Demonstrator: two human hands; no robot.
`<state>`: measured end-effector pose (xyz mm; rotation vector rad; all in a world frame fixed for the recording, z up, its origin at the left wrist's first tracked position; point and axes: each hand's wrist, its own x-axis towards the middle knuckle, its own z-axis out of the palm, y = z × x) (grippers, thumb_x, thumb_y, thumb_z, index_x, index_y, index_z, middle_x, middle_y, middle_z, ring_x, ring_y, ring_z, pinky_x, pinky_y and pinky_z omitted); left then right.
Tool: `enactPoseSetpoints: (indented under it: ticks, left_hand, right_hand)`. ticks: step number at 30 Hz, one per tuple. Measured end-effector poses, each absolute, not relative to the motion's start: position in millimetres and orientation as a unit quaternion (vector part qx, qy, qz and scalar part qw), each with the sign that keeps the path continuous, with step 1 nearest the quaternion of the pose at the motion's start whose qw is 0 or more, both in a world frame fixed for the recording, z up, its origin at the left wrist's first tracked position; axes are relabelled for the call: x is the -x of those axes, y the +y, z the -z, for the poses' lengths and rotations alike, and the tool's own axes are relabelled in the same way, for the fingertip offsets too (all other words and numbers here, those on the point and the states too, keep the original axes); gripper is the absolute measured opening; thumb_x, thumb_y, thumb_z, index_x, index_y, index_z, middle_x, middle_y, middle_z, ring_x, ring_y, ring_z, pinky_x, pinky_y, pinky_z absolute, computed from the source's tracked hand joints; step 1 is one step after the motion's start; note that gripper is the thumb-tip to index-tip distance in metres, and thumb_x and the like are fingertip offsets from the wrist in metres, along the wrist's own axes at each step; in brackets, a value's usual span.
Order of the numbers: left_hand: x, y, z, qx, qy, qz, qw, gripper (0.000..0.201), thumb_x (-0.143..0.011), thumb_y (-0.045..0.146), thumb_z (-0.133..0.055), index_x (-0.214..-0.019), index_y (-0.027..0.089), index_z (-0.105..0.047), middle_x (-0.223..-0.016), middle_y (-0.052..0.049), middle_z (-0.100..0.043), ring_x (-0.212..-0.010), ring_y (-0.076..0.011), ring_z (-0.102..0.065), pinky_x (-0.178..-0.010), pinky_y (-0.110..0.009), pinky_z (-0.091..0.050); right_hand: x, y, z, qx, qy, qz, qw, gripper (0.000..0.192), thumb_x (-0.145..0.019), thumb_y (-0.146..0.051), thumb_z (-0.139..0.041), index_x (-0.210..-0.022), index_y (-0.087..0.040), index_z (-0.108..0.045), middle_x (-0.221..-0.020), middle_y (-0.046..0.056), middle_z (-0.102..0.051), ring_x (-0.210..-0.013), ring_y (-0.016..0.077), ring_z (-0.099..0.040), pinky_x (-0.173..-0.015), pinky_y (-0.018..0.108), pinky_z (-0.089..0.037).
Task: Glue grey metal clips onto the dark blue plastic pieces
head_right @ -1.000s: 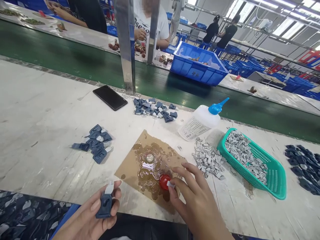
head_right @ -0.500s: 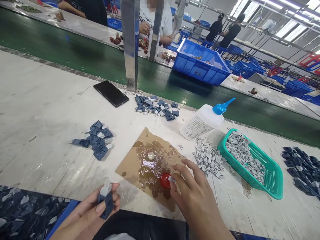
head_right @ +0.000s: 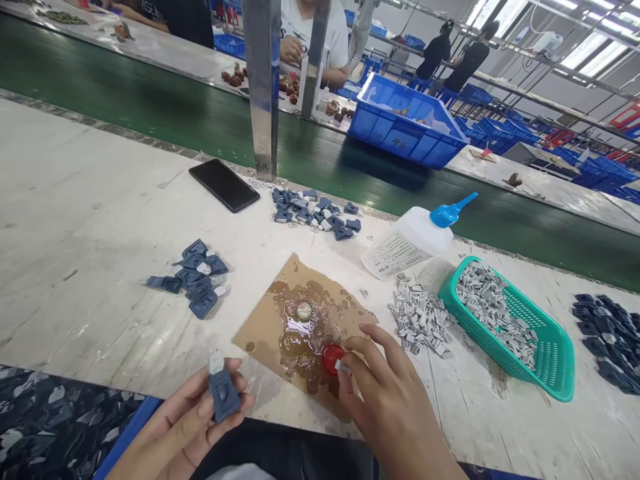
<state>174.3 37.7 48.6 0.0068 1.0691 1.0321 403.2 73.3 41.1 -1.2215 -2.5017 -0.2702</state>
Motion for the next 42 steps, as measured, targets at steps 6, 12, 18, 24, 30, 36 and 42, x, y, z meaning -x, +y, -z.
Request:
enactPoseSetpoints:
  ticks: [6,12,18,24,30,36,42]
  left_hand:
    - [-174.5,38.0,-47.4,-0.007,0.485,-0.467,0.739,0.030,-0.052,0.030,-0.087,-0.079,0.024,-0.077,-0.078,-0.002,-0.077,-0.080,-0.0220,-0.071,-0.069,-0.022,-0.056]
    - [-178.5,38.0,-45.5,-0.074,0.453,-0.483,0.746,0.025,-0.058,0.026,-0.084,-0.082,0.023,-0.077,-0.081,-0.003,-0.078,-0.085,-0.0178,-0.070,-0.079,-0.019,-0.053]
    - [-188.9,38.6,-40.1,-0.085,0.459,-0.443,0.766,0.027,-0.055,0.032,-0.084,-0.079,0.024,-0.076,-0.084,-0.003,-0.078,-0.087,-0.0168,-0.070,-0.079,-0.019,-0.051]
    - [-196.7,36.8,-36.4,-0.160,0.462,-0.454,0.745,0.023,-0.060,0.033,-0.082,-0.080,0.024,-0.074,-0.082,-0.001,-0.076,-0.081,-0.0133,-0.067,-0.074,-0.018,-0.048]
    - [-196.2,34.6,-39.7,-0.199,0.488,-0.459,0.715,0.023,-0.063,0.036,-0.080,-0.081,0.023,-0.074,-0.080,-0.001,-0.074,-0.076,-0.0121,-0.064,-0.074,-0.018,-0.047]
    - [-195.7,34.2,-39.9,-0.215,0.489,-0.450,0.716,0.022,-0.061,0.038,-0.080,-0.078,0.025,-0.074,-0.077,0.000,-0.074,-0.077,-0.0142,-0.066,-0.071,-0.018,-0.047]
    - [-196.5,31.9,-44.3,-0.223,0.534,-0.474,0.663,0.020,-0.060,0.039,-0.080,-0.076,0.028,-0.076,-0.079,-0.001,-0.077,-0.079,-0.0155,-0.069,-0.073,-0.016,-0.049]
  right_hand:
    - [-406.5,69.2,-55.5,0.466,-0.853,0.089,0.216,0.004,-0.083,-0.016,-0.057,-0.083,-0.016,-0.061,-0.088,0.009,-0.063,-0.102,0.0260,-0.052,-0.083,0.039,-0.046]
    - [-408.0,69.5,-44.5,0.479,-0.845,0.041,0.235,0.004,-0.082,-0.017,-0.059,-0.085,-0.019,-0.059,-0.091,0.007,-0.062,-0.103,0.0250,-0.050,-0.083,0.040,-0.045]
    - [-408.4,63.1,-50.6,0.486,-0.833,0.023,0.263,0.006,-0.082,-0.019,-0.057,-0.088,-0.020,-0.059,-0.096,0.009,-0.060,-0.104,0.0247,-0.050,-0.084,0.039,-0.043]
    - [-389.4,55.8,-65.5,0.418,-0.868,-0.012,0.267,0.017,-0.074,-0.016,-0.062,-0.090,-0.021,-0.059,-0.094,0.008,-0.062,-0.106,0.0240,-0.050,-0.084,0.035,-0.046]
    - [-369.3,58.0,-59.7,0.415,-0.857,-0.046,0.302,0.018,-0.072,-0.013,-0.062,-0.086,-0.023,-0.060,-0.091,0.006,-0.064,-0.103,0.0214,-0.054,-0.082,0.033,-0.051]
    - [-364.0,58.4,-55.7,0.407,-0.852,-0.061,0.323,0.019,-0.070,-0.011,-0.065,-0.085,-0.022,-0.064,-0.084,0.004,-0.067,-0.095,0.0181,-0.061,-0.081,0.029,-0.055]
    - [-355.2,49.9,-54.2,0.391,-0.851,-0.082,0.339,0.017,-0.074,-0.009,-0.066,-0.089,-0.018,-0.067,-0.079,0.002,-0.069,-0.087,0.0157,-0.066,-0.078,0.023,-0.057]
